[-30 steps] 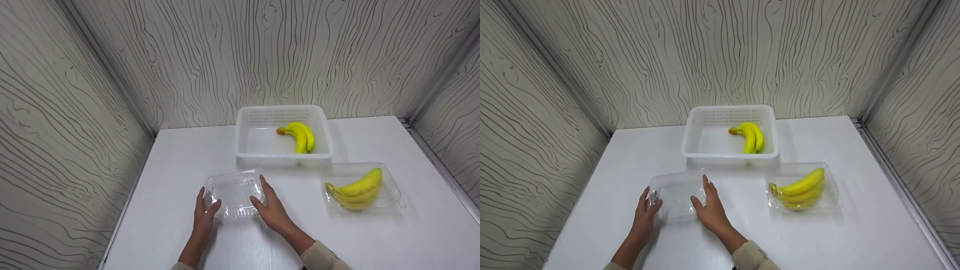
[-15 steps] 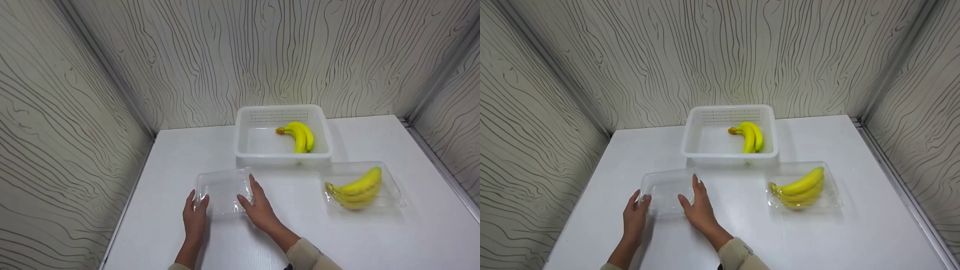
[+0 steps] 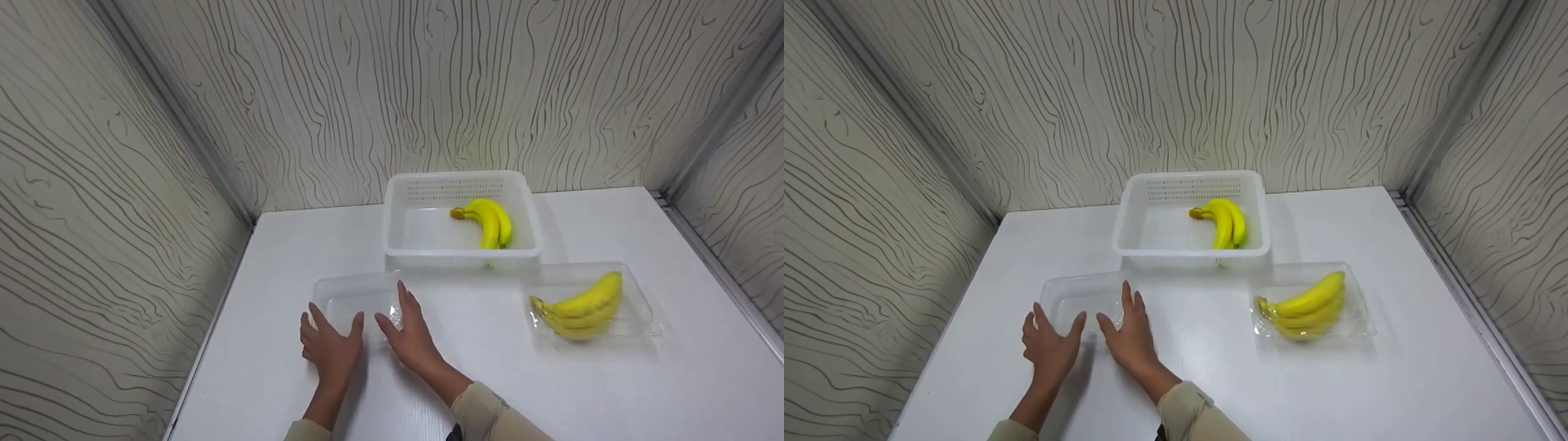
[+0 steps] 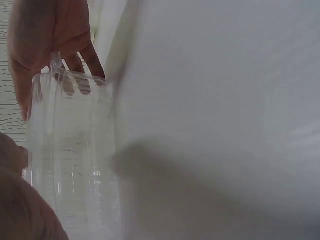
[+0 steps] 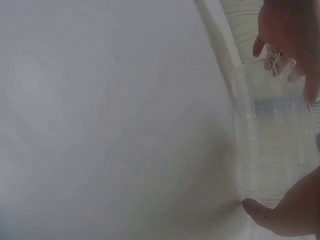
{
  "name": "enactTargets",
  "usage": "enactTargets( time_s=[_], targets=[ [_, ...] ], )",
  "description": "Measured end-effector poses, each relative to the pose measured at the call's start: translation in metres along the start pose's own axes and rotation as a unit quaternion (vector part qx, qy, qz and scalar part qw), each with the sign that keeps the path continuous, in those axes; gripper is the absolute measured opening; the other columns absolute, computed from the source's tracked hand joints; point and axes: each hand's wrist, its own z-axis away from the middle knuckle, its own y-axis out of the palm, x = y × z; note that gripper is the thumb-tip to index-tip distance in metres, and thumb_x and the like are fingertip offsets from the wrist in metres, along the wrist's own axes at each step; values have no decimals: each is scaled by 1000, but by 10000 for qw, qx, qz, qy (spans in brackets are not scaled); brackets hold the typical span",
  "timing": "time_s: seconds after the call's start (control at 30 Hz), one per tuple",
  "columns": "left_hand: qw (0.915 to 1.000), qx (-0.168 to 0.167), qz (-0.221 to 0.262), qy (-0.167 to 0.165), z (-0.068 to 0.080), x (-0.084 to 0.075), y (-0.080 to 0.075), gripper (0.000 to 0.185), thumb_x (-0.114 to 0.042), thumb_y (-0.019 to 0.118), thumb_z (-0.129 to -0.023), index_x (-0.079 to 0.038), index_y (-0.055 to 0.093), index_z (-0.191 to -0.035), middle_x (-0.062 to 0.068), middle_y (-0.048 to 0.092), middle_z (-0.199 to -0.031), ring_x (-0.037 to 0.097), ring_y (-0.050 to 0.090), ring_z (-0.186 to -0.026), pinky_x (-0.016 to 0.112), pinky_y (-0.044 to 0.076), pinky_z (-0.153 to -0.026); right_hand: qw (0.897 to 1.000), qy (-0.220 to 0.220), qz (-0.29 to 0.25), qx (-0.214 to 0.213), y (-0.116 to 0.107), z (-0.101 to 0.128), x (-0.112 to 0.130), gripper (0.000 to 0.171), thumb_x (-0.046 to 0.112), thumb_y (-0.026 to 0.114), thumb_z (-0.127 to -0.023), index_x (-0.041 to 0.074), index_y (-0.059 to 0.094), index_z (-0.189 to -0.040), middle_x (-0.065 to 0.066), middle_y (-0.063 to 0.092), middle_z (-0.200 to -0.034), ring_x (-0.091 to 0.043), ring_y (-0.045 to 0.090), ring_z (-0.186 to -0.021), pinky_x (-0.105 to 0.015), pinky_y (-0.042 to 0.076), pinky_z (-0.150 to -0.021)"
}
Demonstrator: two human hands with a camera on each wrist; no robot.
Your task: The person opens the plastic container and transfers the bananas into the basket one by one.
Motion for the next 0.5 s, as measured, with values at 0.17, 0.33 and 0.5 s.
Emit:
enactTargets(
  time_s=[0.17, 0.33, 0.5],
  targets=[
    [9998, -141, 111, -32, 1, -4, 12, 119, -49, 81, -88, 5, 11, -169, 32, -4, -174, 55, 0, -163, 80, 14, -121, 10000, 8, 20, -50, 7, -5, 1, 88, 55, 59, -106, 21, 15, -173, -25, 18, -178, -48, 18, -166, -68, 21, -132],
    [9995, -276, 152, -34, -4, -2, 18, 117, -48, 82, -88, 4, 14, -169, 29, -5, -176, 53, 1, -164, 82, 17, -122, 9999, -1, 79, -83, 11, -10, 1, 91, 59, 59, -105, 19, 14, -173, -24, 20, -177, -46, 19, -166, -65, 22, -133],
    [9996, -227, 145, -28, -11, 1, 12, 119, -49, 83, -88, 4, 14, -168, 30, -1, -176, 53, 7, -163, 78, 20, -124, 9999, 29, 87, 111, 9, -13, 4, 95, 58, 62, -103, 16, 14, -173, -26, 22, -176, -47, 20, -165, -65, 22, -133]
  ],
)
